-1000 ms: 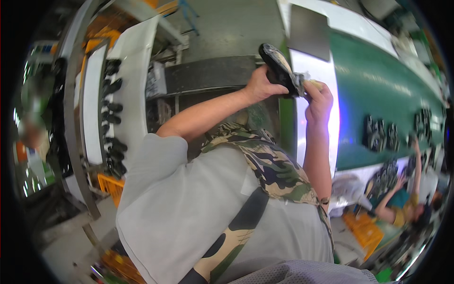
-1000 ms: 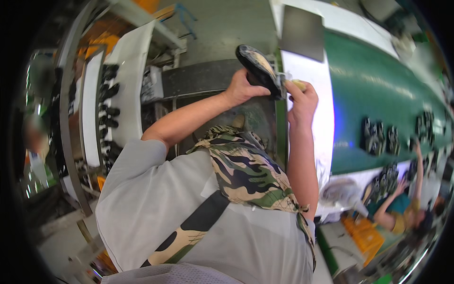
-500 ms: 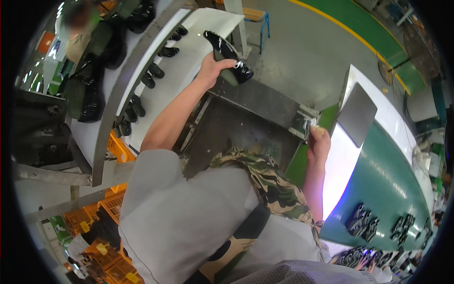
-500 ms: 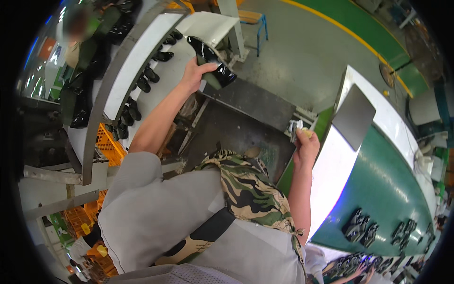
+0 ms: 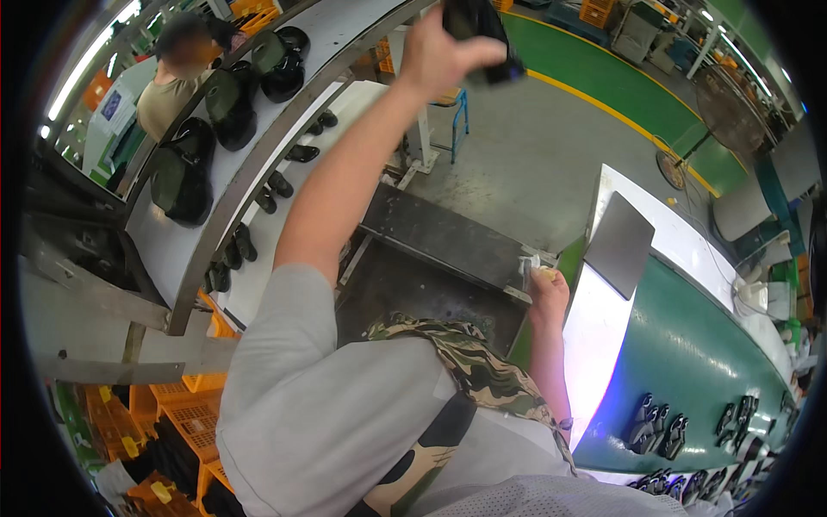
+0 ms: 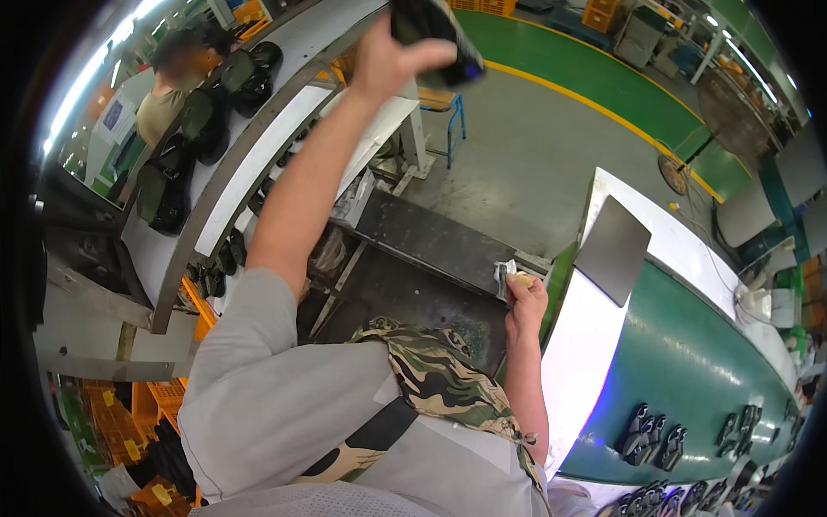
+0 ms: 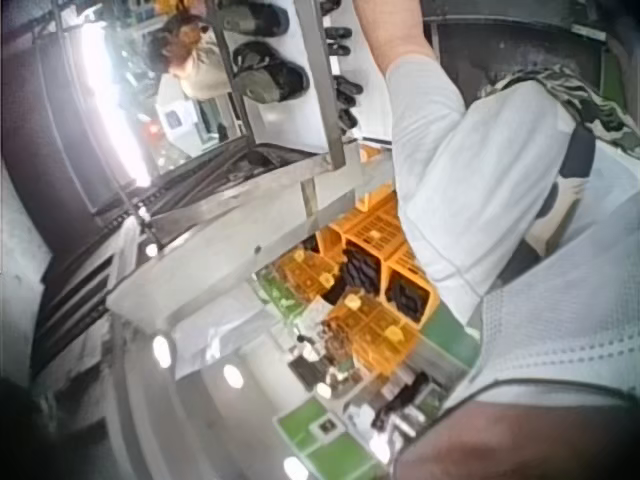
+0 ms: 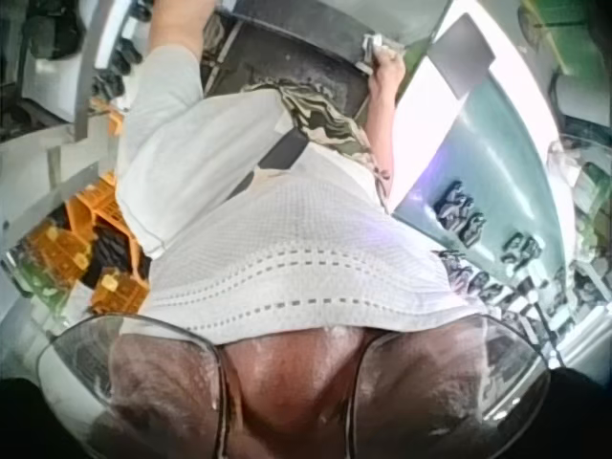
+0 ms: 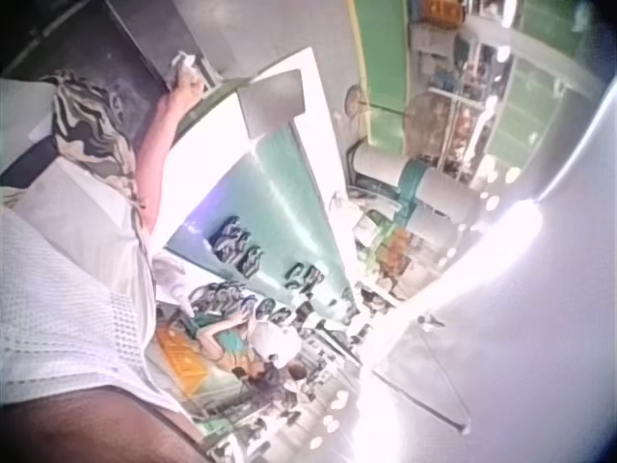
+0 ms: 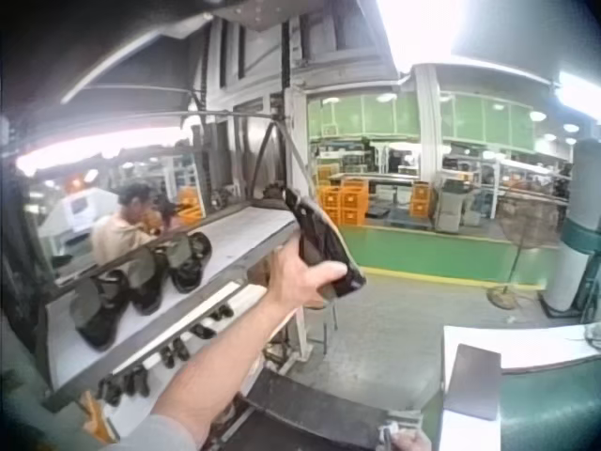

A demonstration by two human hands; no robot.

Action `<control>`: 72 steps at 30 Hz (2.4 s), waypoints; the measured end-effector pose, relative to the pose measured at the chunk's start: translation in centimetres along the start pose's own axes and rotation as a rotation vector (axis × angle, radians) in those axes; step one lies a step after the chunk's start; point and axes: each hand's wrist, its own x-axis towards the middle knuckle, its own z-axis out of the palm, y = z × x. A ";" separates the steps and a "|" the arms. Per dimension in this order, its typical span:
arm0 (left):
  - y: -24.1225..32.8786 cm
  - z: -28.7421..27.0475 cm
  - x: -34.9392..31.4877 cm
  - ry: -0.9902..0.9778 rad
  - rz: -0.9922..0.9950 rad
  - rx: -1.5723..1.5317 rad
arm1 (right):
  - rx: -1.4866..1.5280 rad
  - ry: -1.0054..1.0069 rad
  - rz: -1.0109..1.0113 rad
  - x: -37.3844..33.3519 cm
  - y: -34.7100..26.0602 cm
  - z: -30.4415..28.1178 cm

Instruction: Apply adhesive or glue to the sole or upper of shoes using a small brush at an assembly station.

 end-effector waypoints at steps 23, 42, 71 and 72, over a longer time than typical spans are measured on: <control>5.5 9.0 10.6 -0.598 -0.087 1.347 | 0.114 0.572 -0.164 -16.7 -2.4 -26.4; 25.1 62.8 -53.1 -2.141 -0.820 -0.329 | 0.375 1.334 -0.439 -35.9 -0.7 -34.1; 38.2 61.5 -47.5 -2.323 -0.891 -1.526 | 0.351 1.598 -0.512 -37.0 -5.0 -38.1; 38.1 60.0 -46.8 -2.289 -0.701 -1.423 | 0.305 1.548 -0.498 -36.9 -6.2 -38.9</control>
